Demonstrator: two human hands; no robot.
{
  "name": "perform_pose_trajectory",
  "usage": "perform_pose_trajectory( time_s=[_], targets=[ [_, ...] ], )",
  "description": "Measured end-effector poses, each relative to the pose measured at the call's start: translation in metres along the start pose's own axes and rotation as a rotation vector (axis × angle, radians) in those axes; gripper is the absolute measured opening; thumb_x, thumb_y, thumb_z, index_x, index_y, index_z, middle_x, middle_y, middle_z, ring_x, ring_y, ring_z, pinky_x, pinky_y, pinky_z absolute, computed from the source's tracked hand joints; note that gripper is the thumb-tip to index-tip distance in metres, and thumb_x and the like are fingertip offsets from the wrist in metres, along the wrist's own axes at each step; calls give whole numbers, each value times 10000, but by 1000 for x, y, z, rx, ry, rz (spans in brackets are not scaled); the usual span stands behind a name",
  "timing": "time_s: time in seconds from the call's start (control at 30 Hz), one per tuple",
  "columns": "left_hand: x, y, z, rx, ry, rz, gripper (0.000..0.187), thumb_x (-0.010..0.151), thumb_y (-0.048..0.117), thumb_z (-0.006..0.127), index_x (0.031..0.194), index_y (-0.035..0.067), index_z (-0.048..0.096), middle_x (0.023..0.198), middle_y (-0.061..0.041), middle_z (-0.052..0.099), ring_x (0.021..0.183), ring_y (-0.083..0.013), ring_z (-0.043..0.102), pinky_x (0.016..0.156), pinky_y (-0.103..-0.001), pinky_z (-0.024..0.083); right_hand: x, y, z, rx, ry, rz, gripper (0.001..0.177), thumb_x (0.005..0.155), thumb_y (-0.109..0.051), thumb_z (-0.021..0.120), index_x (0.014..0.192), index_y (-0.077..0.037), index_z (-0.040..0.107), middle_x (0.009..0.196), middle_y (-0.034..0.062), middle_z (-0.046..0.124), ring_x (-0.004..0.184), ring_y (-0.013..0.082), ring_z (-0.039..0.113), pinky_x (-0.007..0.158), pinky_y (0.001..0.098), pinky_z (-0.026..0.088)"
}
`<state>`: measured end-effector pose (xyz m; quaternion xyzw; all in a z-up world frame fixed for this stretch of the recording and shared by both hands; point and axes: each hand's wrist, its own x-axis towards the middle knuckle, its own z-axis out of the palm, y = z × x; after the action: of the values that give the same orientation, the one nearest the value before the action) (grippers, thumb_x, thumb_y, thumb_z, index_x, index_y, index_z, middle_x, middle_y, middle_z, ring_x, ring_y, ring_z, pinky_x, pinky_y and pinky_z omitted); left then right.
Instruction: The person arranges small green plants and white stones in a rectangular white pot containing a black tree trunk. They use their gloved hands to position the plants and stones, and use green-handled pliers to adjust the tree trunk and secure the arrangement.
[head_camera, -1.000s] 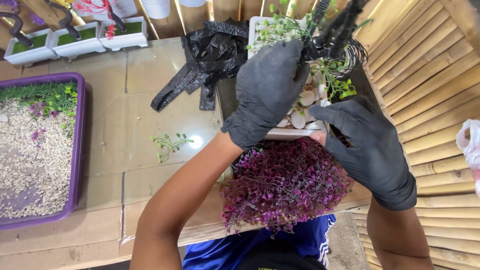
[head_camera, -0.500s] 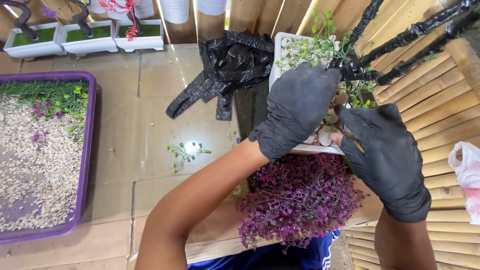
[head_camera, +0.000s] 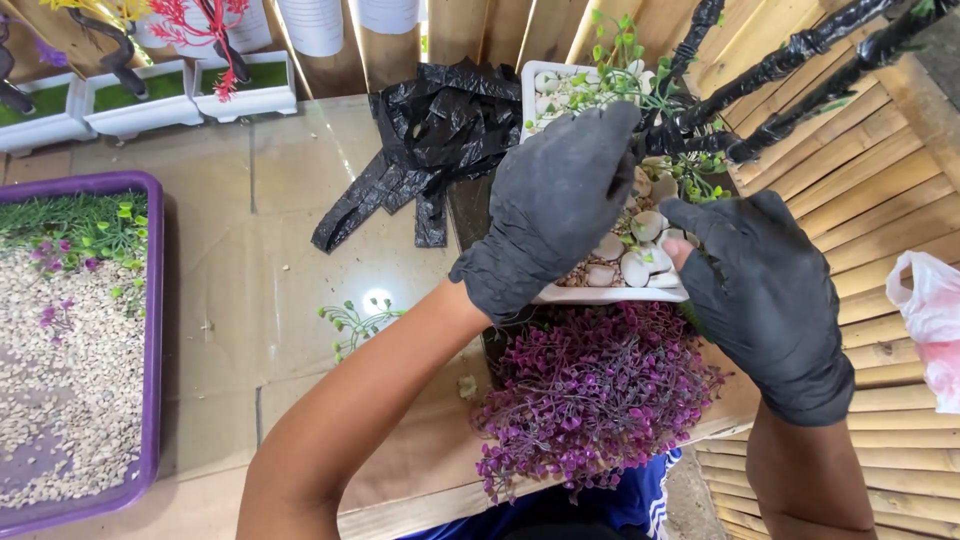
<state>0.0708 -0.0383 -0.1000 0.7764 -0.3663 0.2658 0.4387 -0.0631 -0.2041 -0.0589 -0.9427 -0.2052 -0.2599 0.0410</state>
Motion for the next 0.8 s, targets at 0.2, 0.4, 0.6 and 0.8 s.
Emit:
perform_pose_trajectory(
  time_s=[0.2, 0.4, 0.6, 0.8],
  targets=[
    [-10, -26, 28, 174, -169, -6, 516, 1011, 136, 545, 1519, 200, 478, 749, -52, 608, 672, -270, 576, 500, -430, 444, -10, 12, 13, -237, -26, 52, 366, 1098, -237, 669, 1449, -138, 694, 1198, 115, 740, 1134, 394, 631, 808, 494, 580],
    [-12, -26, 34, 133, -92, -93, 377, 1056, 311, 521, 1426, 273, 583, 782, -67, 644, 648, -282, 591, 493, -442, 438, -5, -2, -5, 29, -4, 10, 331, 1066, -204, 656, 1307, 20, 692, 1192, 213, 719, 1059, 413, 654, 951, 517, 539],
    [-21, -13, 11, 129, -28, -54, 295, 1053, 280, 563, 1335, 225, 628, 734, -32, 606, 570, -217, 551, 469, -387, 443, -7, -17, -28, 286, -8, -1, 315, 984, -74, 735, 1285, 1, 678, 1128, 173, 706, 967, 315, 647, 866, 413, 522],
    [-22, 24, -39, -449, -75, -311, 359, 995, 476, 435, 901, 143, 529, 786, 21, 512, 697, -122, 455, 603, -307, 440, 7, -31, -28, 240, 16, -222, 363, 1023, -178, 660, 1334, 6, 635, 1213, 191, 714, 979, 322, 658, 871, 442, 502]
  ],
)
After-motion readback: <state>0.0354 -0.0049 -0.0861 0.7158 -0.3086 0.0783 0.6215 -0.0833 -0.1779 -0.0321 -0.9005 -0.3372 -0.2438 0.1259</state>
